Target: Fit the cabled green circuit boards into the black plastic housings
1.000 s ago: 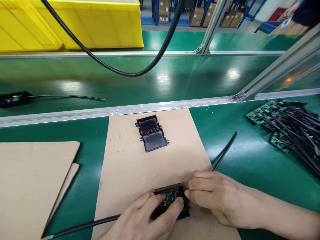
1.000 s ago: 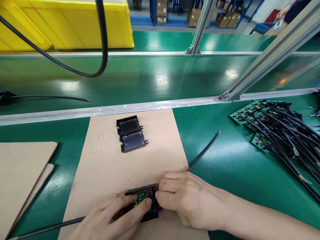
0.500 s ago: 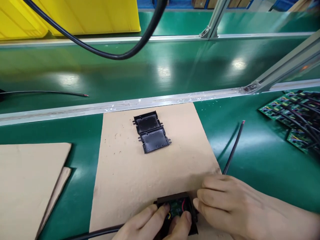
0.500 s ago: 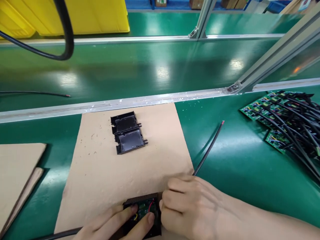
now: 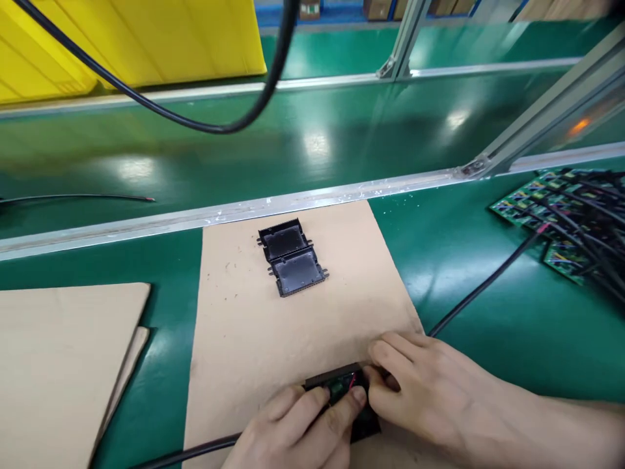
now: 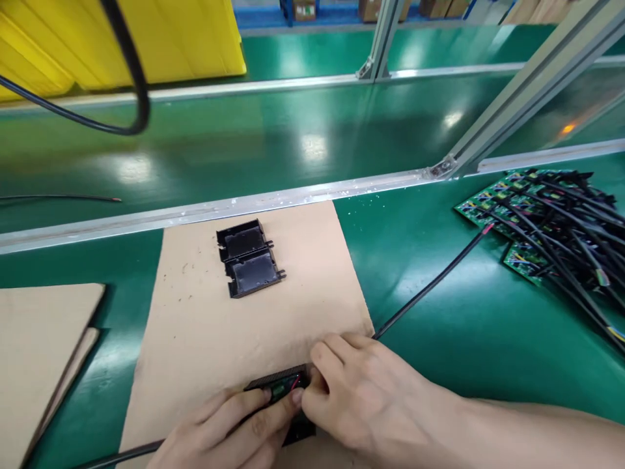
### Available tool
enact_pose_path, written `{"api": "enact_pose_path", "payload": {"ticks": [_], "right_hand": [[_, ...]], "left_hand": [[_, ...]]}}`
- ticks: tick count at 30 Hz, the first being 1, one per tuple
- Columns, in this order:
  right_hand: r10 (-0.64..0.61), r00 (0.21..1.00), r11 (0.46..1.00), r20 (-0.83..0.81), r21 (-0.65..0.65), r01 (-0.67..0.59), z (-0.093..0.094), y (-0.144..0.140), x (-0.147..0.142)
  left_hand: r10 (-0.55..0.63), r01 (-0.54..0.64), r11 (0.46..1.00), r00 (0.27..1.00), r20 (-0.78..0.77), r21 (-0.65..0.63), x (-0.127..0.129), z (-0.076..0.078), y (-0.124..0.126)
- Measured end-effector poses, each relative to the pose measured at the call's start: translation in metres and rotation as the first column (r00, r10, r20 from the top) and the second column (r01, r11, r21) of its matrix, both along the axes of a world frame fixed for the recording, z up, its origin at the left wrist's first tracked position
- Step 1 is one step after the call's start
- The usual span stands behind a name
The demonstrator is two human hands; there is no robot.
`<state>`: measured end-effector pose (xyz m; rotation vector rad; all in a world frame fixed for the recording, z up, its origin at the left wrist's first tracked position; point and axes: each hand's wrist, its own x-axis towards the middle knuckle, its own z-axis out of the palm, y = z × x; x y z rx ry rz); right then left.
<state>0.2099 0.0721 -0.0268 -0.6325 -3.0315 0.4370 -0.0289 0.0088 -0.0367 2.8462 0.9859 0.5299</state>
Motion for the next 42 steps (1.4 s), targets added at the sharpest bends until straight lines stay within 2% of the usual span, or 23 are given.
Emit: {"api": "enact_pose_path", "payload": {"ticks": [4, 8, 12, 16, 19, 22, 26, 28, 33, 35, 39, 42], "right_hand": [[-0.077, 0.989, 0.996, -0.128, -0.059, 0.07, 0.001, -0.002, 0.008], [-0.173, 0.954, 0.983, -0.246, -0.107, 0.151, 0.0, -0.003, 0.011], [-0.17, 0.95, 0.984, -0.261, -0.093, 0.15, -0.007, -0.007, 0.011], [-0.133, 0.975, 0.991, -0.18, -0.042, 0.127, -0.012, -0.017, 0.01], [-0.093, 0.988, 0.996, -0.121, 0.0, 0.094, -0.014, -0.022, 0.007], [-0.069, 0.992, 0.997, -0.101, 0.031, 0.072, -0.017, -0.022, 0.007], [-0.138, 0.969, 0.988, -0.205, 0.038, 0.149, -0.022, -0.022, 0.01], [-0.169, 0.951, 0.983, -0.257, 0.03, 0.183, -0.025, -0.023, 0.011], [-0.188, 0.948, 0.982, -0.258, -0.019, 0.19, -0.028, -0.026, 0.008], [-0.174, 0.953, 0.984, -0.247, -0.007, 0.178, -0.029, -0.026, 0.007], [-0.19, 0.952, 0.981, -0.24, -0.018, 0.191, -0.03, -0.023, 0.007], [-0.203, 0.955, 0.979, -0.216, -0.044, 0.199, -0.029, -0.025, 0.006]], "left_hand": [[0.061, -0.06, 0.998, 0.995, 0.076, -0.018, -0.005, 0.005, -0.002], [0.131, -0.134, 0.989, 0.99, 0.046, 0.061, 0.001, 0.004, -0.007], [0.183, -0.18, 0.974, 0.983, -0.009, 0.14, 0.018, -0.01, -0.015], [0.228, -0.218, 0.959, 0.973, -0.035, 0.18, 0.028, -0.023, -0.024], [0.221, -0.212, 0.972, 0.971, -0.092, 0.106, 0.027, -0.022, -0.026], [0.207, -0.213, 0.975, 0.973, -0.104, -0.057, 0.023, -0.011, -0.02], [0.177, -0.18, 0.937, 0.984, -0.039, -0.298, 0.015, 0.008, -0.009], [0.177, -0.191, 0.936, 0.982, -0.072, -0.296, 0.015, 0.012, -0.008], [0.157, -0.167, 0.986, 0.959, -0.236, -0.024, 0.031, 0.002, -0.017], [0.157, -0.156, 0.987, 0.955, -0.251, 0.024, 0.035, 0.001, -0.019], [0.165, -0.19, 0.973, 0.969, -0.184, -0.128, 0.025, 0.01, -0.015], [0.314, -0.324, 0.927, 0.946, -0.083, -0.188, 0.013, 0.01, -0.018]]}}
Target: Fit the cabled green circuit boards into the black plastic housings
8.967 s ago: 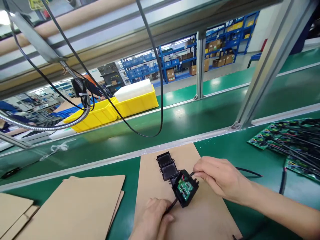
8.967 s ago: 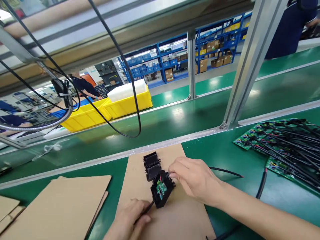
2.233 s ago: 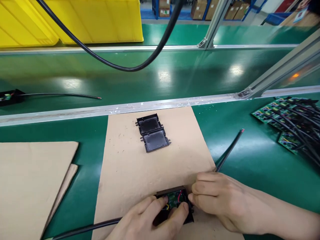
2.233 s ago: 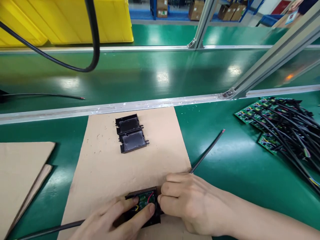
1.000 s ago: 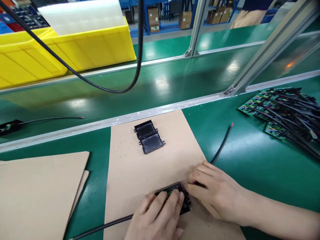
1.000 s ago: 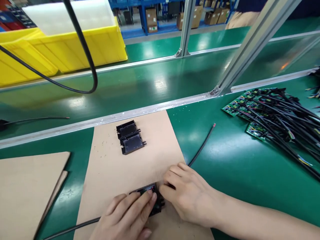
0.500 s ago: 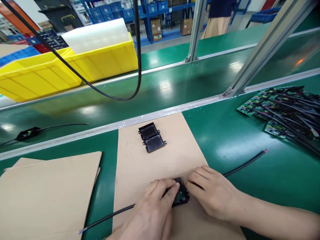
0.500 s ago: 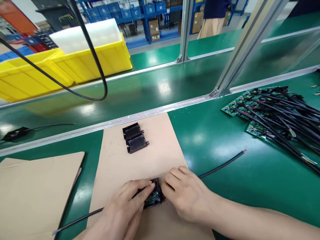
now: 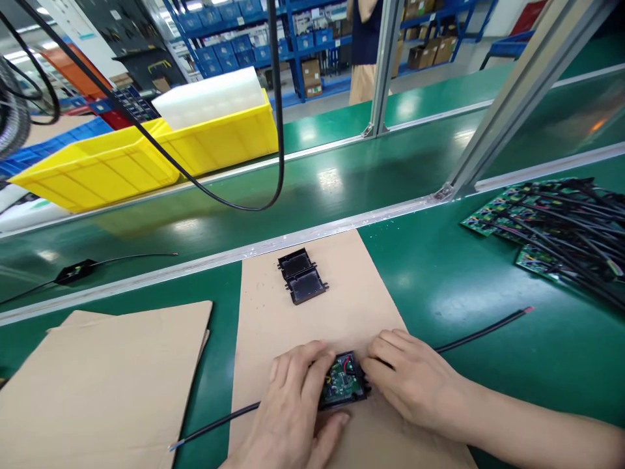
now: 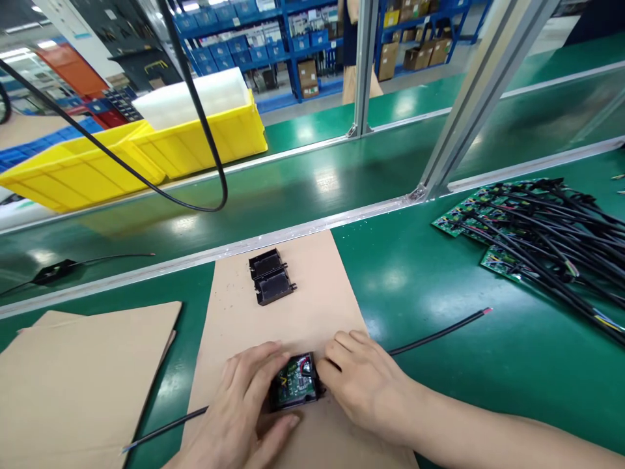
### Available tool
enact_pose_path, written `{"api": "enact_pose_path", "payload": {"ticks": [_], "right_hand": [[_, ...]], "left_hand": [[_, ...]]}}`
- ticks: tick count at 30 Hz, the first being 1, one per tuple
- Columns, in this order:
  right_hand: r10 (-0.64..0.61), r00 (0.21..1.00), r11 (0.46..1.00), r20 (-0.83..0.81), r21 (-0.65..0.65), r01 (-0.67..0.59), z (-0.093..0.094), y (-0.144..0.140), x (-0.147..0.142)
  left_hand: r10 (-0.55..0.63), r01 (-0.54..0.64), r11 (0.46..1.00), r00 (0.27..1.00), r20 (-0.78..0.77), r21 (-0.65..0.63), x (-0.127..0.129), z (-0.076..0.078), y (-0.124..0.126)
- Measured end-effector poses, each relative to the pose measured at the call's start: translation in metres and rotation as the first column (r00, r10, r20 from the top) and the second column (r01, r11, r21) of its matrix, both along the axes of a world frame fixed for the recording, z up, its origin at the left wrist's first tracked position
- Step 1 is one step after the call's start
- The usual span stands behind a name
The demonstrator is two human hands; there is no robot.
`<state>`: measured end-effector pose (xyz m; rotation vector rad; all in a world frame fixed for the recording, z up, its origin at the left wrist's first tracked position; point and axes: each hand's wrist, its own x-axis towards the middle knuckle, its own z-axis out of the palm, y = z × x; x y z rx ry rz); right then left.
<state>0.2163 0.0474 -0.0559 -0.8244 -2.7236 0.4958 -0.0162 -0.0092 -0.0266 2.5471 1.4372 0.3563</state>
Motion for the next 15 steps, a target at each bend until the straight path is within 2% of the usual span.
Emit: {"api": "enact_pose_path", "payload": {"ticks": [4, 5, 7, 9, 10, 12, 13, 15], "right_hand": [[0.02, 1.0, 0.999, -0.019, -0.036, -0.021, 0.011, -0.003, 0.002], [0.039, 0.999, 0.999, -0.024, -0.022, -0.039, 0.017, 0.003, 0.004], [0.061, 0.998, 0.996, -0.009, 0.064, -0.06, 0.033, 0.029, 0.01], [-0.014, 1.0, 0.977, 0.027, 0.211, 0.008, 0.057, 0.076, 0.016], [-0.116, 0.992, 0.957, 0.053, 0.274, 0.097, 0.071, 0.102, 0.019], [-0.32, 0.947, 0.88, 0.036, 0.381, 0.283, 0.097, 0.153, 0.023], [-0.384, 0.923, 0.844, 0.017, 0.412, 0.344, 0.107, 0.172, 0.024], [-0.487, 0.874, 0.774, -0.007, 0.459, 0.435, 0.117, 0.193, 0.027]], "left_hand": [[0.103, -0.104, 0.995, 0.994, 0.034, 0.011, -0.008, -0.002, -0.008], [0.121, -0.121, 0.993, 0.992, 0.034, 0.013, -0.011, 0.003, -0.006], [0.17, -0.171, 0.985, 0.985, 0.024, 0.023, -0.021, 0.024, 0.01], [0.224, -0.222, 0.973, 0.974, -0.029, 0.057, -0.037, 0.051, 0.044], [0.274, -0.267, 0.959, 0.959, -0.072, 0.093, -0.048, 0.063, 0.067], [0.348, -0.324, 0.934, 0.922, -0.173, 0.15, -0.071, 0.08, 0.123], [0.385, -0.355, 0.92, 0.898, -0.211, 0.166, -0.081, 0.083, 0.153], [0.401, -0.363, 0.91, 0.893, -0.204, 0.199, -0.094, 0.076, 0.209]]}}
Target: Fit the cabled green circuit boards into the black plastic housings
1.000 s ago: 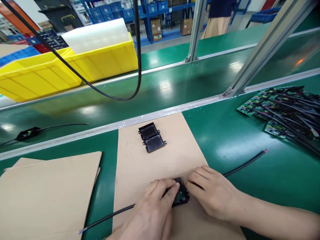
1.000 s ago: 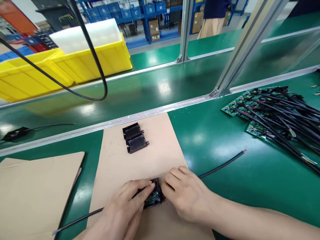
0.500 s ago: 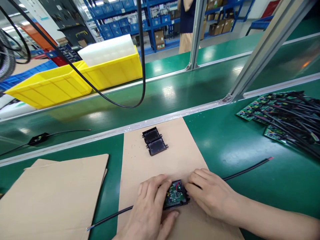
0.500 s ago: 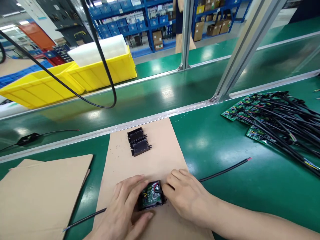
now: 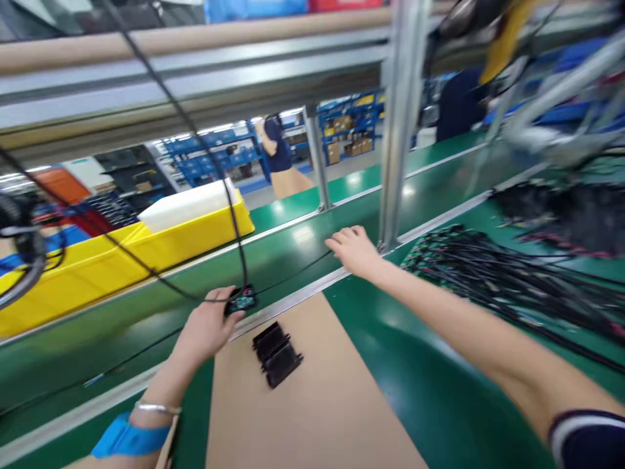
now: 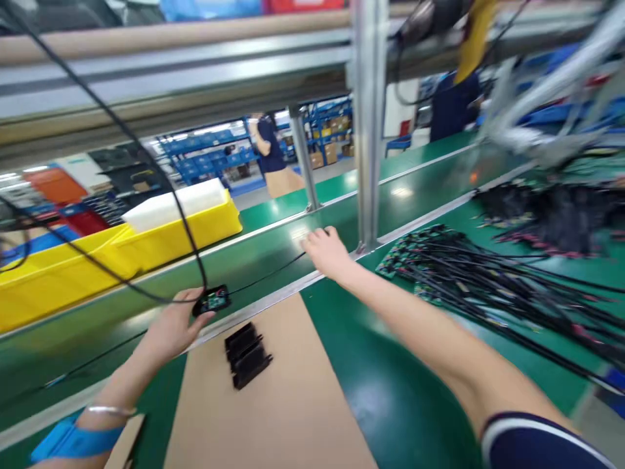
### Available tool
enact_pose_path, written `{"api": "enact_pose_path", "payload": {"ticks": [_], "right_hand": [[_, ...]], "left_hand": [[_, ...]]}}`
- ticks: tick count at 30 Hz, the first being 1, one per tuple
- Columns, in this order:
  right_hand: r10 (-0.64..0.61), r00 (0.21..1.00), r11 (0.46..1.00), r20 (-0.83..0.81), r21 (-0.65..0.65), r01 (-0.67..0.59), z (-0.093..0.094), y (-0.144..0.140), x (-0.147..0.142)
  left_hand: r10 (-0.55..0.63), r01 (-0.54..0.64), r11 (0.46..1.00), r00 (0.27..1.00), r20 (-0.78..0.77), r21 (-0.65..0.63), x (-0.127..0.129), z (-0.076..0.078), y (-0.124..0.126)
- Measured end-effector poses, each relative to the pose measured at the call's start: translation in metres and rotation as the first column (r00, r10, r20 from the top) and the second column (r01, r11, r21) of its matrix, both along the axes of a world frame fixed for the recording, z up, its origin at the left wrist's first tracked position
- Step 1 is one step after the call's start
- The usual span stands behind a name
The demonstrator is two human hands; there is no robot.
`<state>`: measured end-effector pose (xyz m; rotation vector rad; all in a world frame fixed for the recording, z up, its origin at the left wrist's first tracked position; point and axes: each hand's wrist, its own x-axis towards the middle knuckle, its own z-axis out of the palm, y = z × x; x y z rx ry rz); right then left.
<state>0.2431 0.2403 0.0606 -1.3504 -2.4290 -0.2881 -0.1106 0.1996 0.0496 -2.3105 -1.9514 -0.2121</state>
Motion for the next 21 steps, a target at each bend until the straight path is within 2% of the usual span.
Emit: {"api": "enact_pose_path", "payload": {"ticks": [2, 3, 4, 6, 8, 11, 13, 17, 21], "right_hand": [[-0.053, 0.998, 0.999, 0.026, 0.016, 0.052, -0.006, -0.001, 0.005], [-0.052, 0.998, 0.999, 0.046, 0.009, 0.052, -0.014, -0.008, 0.011], [-0.051, 0.997, 0.999, 0.063, -0.003, 0.051, -0.023, -0.018, 0.021], [-0.109, 0.992, 0.994, 0.067, -0.024, 0.111, -0.04, -0.038, 0.052], [-0.258, 0.965, 0.965, 0.041, -0.035, 0.26, -0.051, -0.05, 0.097], [-0.512, 0.859, 0.858, -0.008, -0.046, 0.511, -0.062, -0.048, 0.163], [-0.58, 0.814, 0.812, -0.017, -0.081, 0.577, -0.069, -0.04, 0.19], [-0.553, 0.833, 0.828, -0.032, -0.133, 0.545, -0.085, -0.032, 0.198], [-0.518, 0.848, 0.854, -0.11, -0.119, 0.506, -0.087, -0.036, 0.193]], "left_hand": [[0.021, -0.021, 0.999, 1.0, 0.015, 0.024, -0.006, -0.019, 0.041], [0.024, -0.025, 0.999, 0.999, 0.026, 0.022, -0.007, -0.031, 0.054], [0.021, -0.022, 1.0, 0.999, 0.038, 0.019, -0.008, -0.043, 0.061], [0.014, -0.015, 1.0, 0.998, 0.062, 0.017, -0.009, -0.063, 0.059], [-0.019, 0.019, 1.0, 0.996, 0.086, 0.009, -0.007, -0.076, 0.039], [-0.149, 0.163, 0.984, 0.975, 0.162, -0.075, 0.008, -0.086, -0.006], [-0.231, 0.263, 0.956, 0.947, 0.222, -0.129, 0.023, -0.091, -0.036], [-0.27, 0.31, 0.943, 0.926, 0.264, -0.123, 0.042, -0.105, -0.076], [-0.316, 0.346, 0.934, 0.917, 0.243, -0.09, 0.037, -0.118, -0.098]]}}
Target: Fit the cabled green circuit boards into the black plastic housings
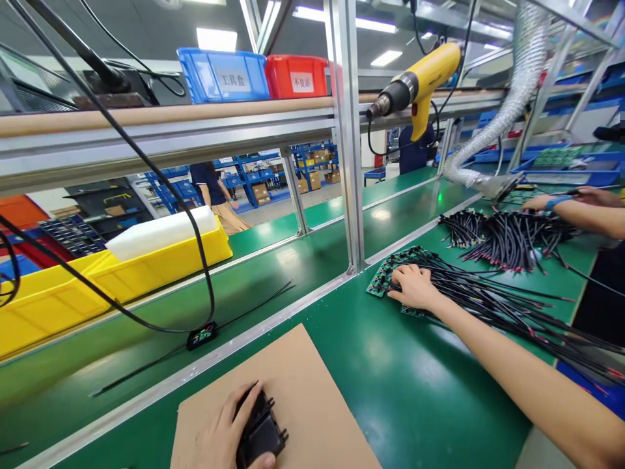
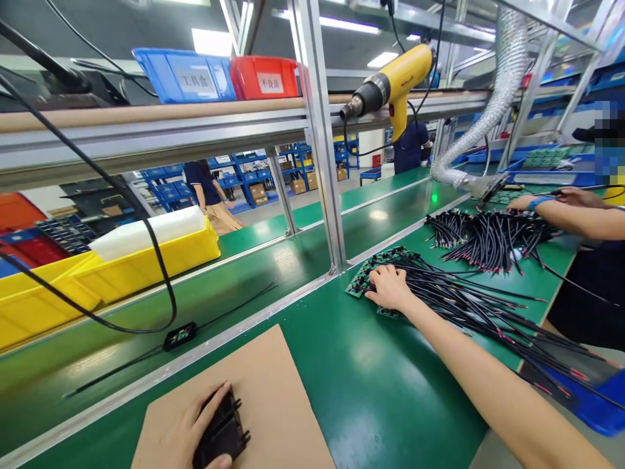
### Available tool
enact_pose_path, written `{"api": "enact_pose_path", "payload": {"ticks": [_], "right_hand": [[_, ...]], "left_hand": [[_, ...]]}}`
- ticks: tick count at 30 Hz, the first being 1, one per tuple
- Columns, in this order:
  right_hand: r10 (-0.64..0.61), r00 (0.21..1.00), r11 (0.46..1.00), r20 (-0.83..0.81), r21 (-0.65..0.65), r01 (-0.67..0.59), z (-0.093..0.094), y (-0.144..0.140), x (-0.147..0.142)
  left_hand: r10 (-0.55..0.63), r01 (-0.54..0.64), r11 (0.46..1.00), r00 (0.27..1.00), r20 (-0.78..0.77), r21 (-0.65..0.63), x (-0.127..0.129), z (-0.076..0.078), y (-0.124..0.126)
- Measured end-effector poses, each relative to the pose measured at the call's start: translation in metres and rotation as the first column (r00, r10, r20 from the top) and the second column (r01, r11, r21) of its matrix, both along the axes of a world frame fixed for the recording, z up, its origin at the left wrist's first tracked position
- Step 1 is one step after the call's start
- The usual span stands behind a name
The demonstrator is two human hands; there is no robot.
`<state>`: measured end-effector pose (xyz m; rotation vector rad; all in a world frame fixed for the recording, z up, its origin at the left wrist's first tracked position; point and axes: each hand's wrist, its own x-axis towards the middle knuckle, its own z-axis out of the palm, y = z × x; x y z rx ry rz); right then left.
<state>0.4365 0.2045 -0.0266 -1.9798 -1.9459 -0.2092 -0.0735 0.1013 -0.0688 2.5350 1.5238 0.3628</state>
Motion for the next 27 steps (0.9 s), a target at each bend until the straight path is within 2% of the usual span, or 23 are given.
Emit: {"api": "enact_pose_path", "payload": {"ticks": [3, 6, 8, 9, 10, 11, 12, 13, 14, 15, 17, 19, 20, 21, 23, 24, 25, 27], "right_hand": [[-0.006, 0.996, 0.996, -0.089, 0.088, 0.014, 0.017, -0.007, 0.004], [0.051, 0.985, 0.978, -0.165, 0.21, -0.016, 0.042, -0.035, -0.005], [0.163, 0.97, 0.951, -0.179, 0.292, -0.106, 0.052, -0.07, -0.03], [0.239, 0.955, 0.924, -0.176, 0.343, -0.168, 0.053, -0.09, -0.048], [0.366, 0.914, 0.859, -0.176, 0.44, -0.26, 0.05, -0.111, -0.07], [0.472, 0.871, 0.793, -0.135, 0.498, -0.352, 0.044, -0.131, -0.092], [0.557, 0.826, 0.734, -0.08, 0.513, -0.445, 0.036, -0.148, -0.115], [0.643, 0.766, 0.647, -0.02, 0.549, -0.529, 0.028, -0.162, -0.135], [0.699, 0.715, 0.565, 0.028, 0.591, -0.576, 0.021, -0.173, -0.15], [0.724, 0.689, 0.533, 0.025, 0.614, -0.582, 0.017, -0.18, -0.161], [0.784, 0.62, 0.477, -0.012, 0.65, -0.591, 0.025, -0.187, -0.164], [0.824, 0.561, 0.459, -0.081, 0.675, -0.577, 0.052, -0.189, -0.148], [0.816, 0.565, 0.477, -0.124, 0.697, -0.535, 0.071, -0.189, -0.138], [0.774, 0.602, 0.545, -0.194, 0.688, -0.479, 0.09, -0.188, -0.129], [0.71, 0.661, 0.653, -0.242, 0.577, -0.49, 0.124, -0.181, -0.117], [0.7, 0.667, 0.688, -0.255, 0.492, -0.534, 0.137, -0.175, -0.117], [0.707, 0.653, 0.701, -0.273, 0.393, -0.595, 0.145, -0.167, -0.12], [0.734, 0.585, 0.667, -0.344, 0.202, -0.717, 0.15, -0.149, -0.131]], "left_hand": [[-0.002, 0.001, 1.0, 1.0, 0.027, 0.03, -0.002, 0.006, -0.012], [0.089, -0.093, 0.996, 0.978, 0.19, 0.01, 0.017, 0.027, -0.023], [0.116, -0.068, 0.989, 0.898, 0.424, -0.128, 0.045, 0.046, -0.028], [0.115, 0.019, 0.973, 0.823, 0.556, -0.229, 0.063, 0.056, -0.029], [0.109, 0.166, 0.93, 0.726, 0.679, -0.327, 0.083, 0.066, -0.03], [0.153, 0.293, 0.862, 0.627, 0.764, -0.413, 0.103, 0.075, -0.03], [0.22, 0.383, 0.782, 0.569, 0.793, -0.492, 0.121, 0.084, -0.029], [0.272, 0.432, 0.722, 0.539, 0.797, -0.54, 0.138, 0.092, -0.028], [0.311, 0.455, 0.69, 0.516, 0.798, -0.563, 0.15, 0.1, -0.027], [0.314, 0.469, 0.678, 0.512, 0.8, -0.566, 0.158, 0.107, -0.026], [0.221, 0.478, 0.708, 0.549, 0.806, -0.52, 0.161, 0.121, -0.026], [0.063, 0.467, 0.772, 0.618, 0.783, -0.431, 0.152, 0.138, -0.027], [-0.004, 0.447, 0.81, 0.65, 0.76, -0.378, 0.146, 0.148, -0.027], [-0.053, 0.422, 0.845, 0.678, 0.733, -0.329, 0.141, 0.159, -0.027], [-0.135, 0.357, 0.913, 0.722, 0.678, -0.199, 0.134, 0.181, -0.027], [-0.184, 0.328, 0.938, 0.745, 0.641, -0.113, 0.134, 0.191, -0.027], [-0.237, 0.306, 0.952, 0.771, 0.591, -0.017, 0.134, 0.2, -0.027], [-0.352, 0.298, 0.936, 0.799, 0.487, 0.187, 0.136, 0.213, -0.027]]}}
